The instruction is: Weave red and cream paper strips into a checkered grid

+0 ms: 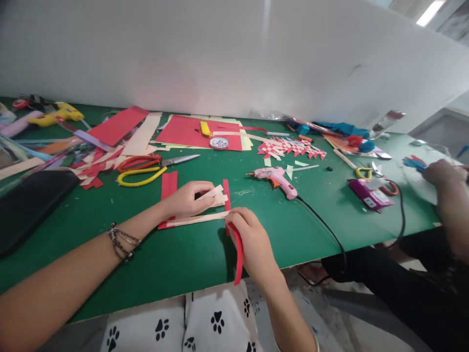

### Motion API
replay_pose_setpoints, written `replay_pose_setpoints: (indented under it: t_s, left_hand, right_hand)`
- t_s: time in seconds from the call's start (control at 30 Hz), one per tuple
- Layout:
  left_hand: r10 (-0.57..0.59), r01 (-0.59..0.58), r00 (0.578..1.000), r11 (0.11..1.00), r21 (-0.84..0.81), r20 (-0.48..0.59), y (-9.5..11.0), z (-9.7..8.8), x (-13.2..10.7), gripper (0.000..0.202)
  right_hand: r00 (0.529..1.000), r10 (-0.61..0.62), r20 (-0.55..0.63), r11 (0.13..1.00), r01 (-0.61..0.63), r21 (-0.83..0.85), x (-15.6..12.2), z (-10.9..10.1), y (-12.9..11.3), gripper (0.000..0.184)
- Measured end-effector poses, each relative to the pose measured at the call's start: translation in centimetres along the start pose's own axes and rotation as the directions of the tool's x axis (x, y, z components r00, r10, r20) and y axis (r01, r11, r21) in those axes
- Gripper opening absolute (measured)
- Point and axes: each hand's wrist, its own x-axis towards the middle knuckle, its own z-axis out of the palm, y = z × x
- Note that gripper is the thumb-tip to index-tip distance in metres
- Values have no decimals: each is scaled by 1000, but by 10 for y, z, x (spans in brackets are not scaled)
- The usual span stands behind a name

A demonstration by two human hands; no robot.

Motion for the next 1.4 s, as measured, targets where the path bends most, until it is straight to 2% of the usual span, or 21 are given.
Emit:
replay_pose_setpoints:
  t_s: [0.1,0.33,0.5,0.7,0.93,1.2,1.4]
  left_hand:
    - [-8,8,1000,1000,-4,6,1,0,0,22]
    - [-12,12,1000,1000,-3,6,0,1,-1,23]
    - [-10,10,1000,1000,-26,-2,1,0,-1,23]
    - [-2,2,1000,1000,-26,0,0,1,-1,24]
    - [-9,9,1000,999,-48,0,-1,1,-1,23]
    - [-9,10,1000,998,-60,9,1,1,-2,24]
    - [12,-12,1000,999,-38,8,-1,1,-1,24]
  right_hand:
    - [998,54,16,998,-53,-21,-1,3,2,20]
    - [997,-9,80,1000,6,29,2,3,0,23]
    - [995,-40,91,999,37,29,4,4,3,19]
    - [985,-66,159,997,58,54,11,0,9,18]
    - [944,-161,287,987,161,22,25,-7,16,16]
    - [918,-146,368,988,153,11,24,-12,10,16]
    - [891,-187,413,980,196,20,31,-18,11,17]
